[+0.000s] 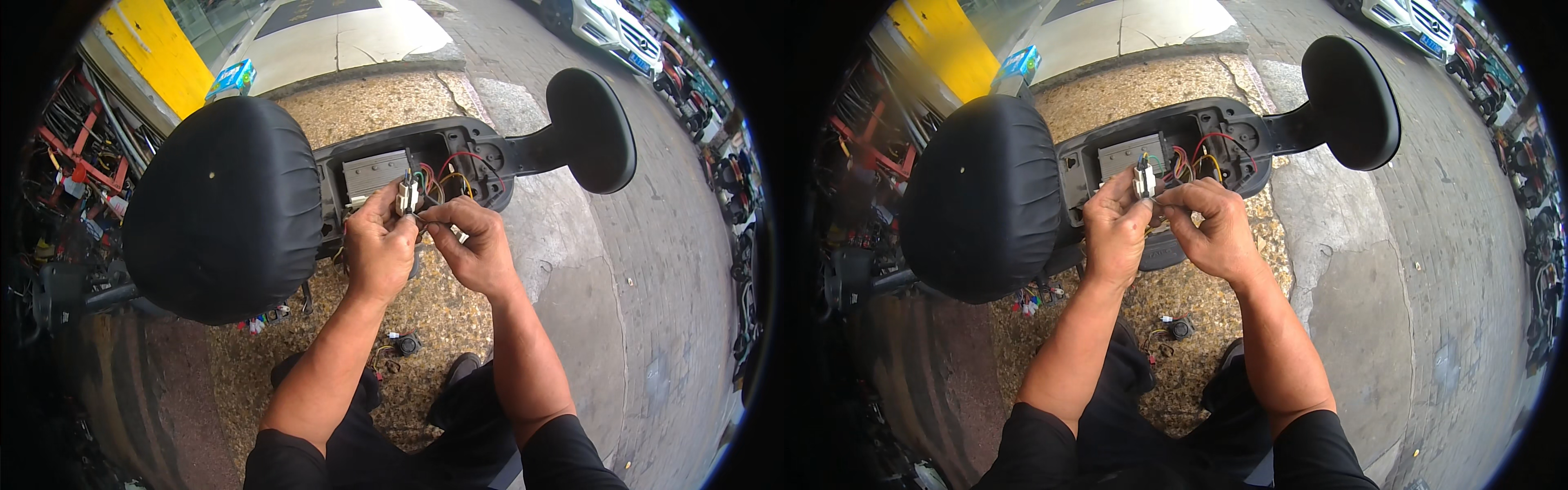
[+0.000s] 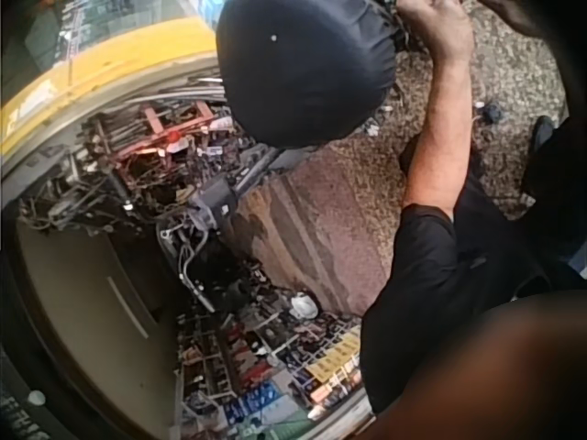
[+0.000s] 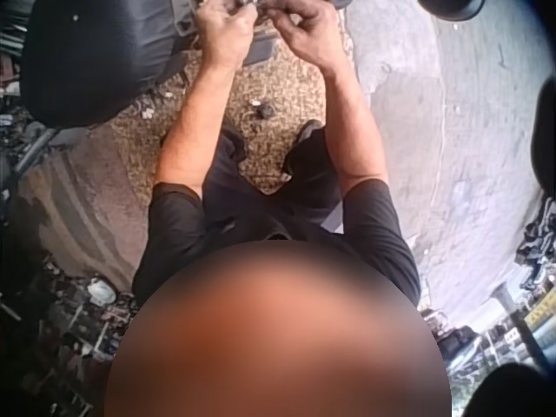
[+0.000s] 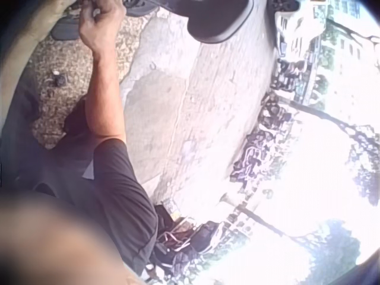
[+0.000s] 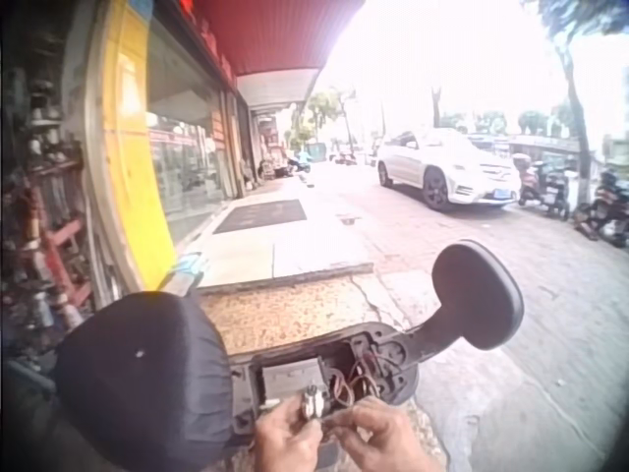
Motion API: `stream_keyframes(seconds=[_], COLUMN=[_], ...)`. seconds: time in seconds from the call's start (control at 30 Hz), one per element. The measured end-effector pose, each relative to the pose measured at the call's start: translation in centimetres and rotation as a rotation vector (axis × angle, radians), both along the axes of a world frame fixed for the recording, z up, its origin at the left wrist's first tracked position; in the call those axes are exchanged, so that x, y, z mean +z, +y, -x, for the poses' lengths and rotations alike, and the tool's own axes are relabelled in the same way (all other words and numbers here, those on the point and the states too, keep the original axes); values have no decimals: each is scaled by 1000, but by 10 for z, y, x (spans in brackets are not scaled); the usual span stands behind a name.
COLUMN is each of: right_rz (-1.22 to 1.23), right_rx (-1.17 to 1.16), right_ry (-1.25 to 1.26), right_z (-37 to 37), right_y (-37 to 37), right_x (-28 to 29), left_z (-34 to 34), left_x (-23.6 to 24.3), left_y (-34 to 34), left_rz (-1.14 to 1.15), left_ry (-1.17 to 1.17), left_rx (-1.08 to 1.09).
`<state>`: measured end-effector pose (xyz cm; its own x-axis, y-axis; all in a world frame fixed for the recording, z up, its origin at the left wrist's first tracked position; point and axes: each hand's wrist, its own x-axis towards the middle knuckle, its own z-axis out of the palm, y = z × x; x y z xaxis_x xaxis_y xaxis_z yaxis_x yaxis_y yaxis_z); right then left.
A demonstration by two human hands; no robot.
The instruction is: The person kneels beside a scooter and works on the wiring under the seat. They disconnect and reconnect several wire harnesses, then use a power drill to remove screws from the seat assembly. The person retrieves pliers and cuts a wire, then continues to strip and prepare wire ends for connection.
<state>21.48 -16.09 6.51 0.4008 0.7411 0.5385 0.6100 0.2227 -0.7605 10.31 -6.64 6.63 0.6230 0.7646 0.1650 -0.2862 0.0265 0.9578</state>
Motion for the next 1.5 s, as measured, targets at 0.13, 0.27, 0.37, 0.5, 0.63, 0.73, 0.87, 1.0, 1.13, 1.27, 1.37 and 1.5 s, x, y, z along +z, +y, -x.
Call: stream_keyframes(seconds=[0.13,0.27,0.37,0.5,0.63,0.73,0.87,1.0,1.13,1.27,1.37,1.5], right_rz=[25,-56,-57,-43,-49,-37,-54,-62,-58,-60,-63,-62], right_rx=[-15,0,-14,-29,-13,-44,-47,-50,-46,-46,-43,-40], right_ry=[-19,33,39,45,40,44,64,74,77,101,112,122], right_z=[-1,-1,-1,-1,-1,-1,-1,0,-1,-1,-1,-2], right_y=[0,1,1,0,0,0,0,0,-1,-1,-1,-1], right_x=[0,-1,-1,0,1,0,0,1,1,1,0,-1], left_z=[-1,-2,-3,-4,-3,-2,-3,-6,-5,-4,-4,-5], left_x=[0,0,0,0,4,6,4,1,0,-1,-1,-2], left_y=[-2,-3,-3,-3,-4,-5,-8,-8,-6,-7,-6,-7], left_rz=[22,38,46,2,22,8,11,7,-16,-1,-35,-41], left_ry=[-30,-47,-58,-44,-31,-20,-49,-74,-57,-60,-55,-60], left_rx=[-6,-12,-6,0,2,11,24,51,41,35,44,42])
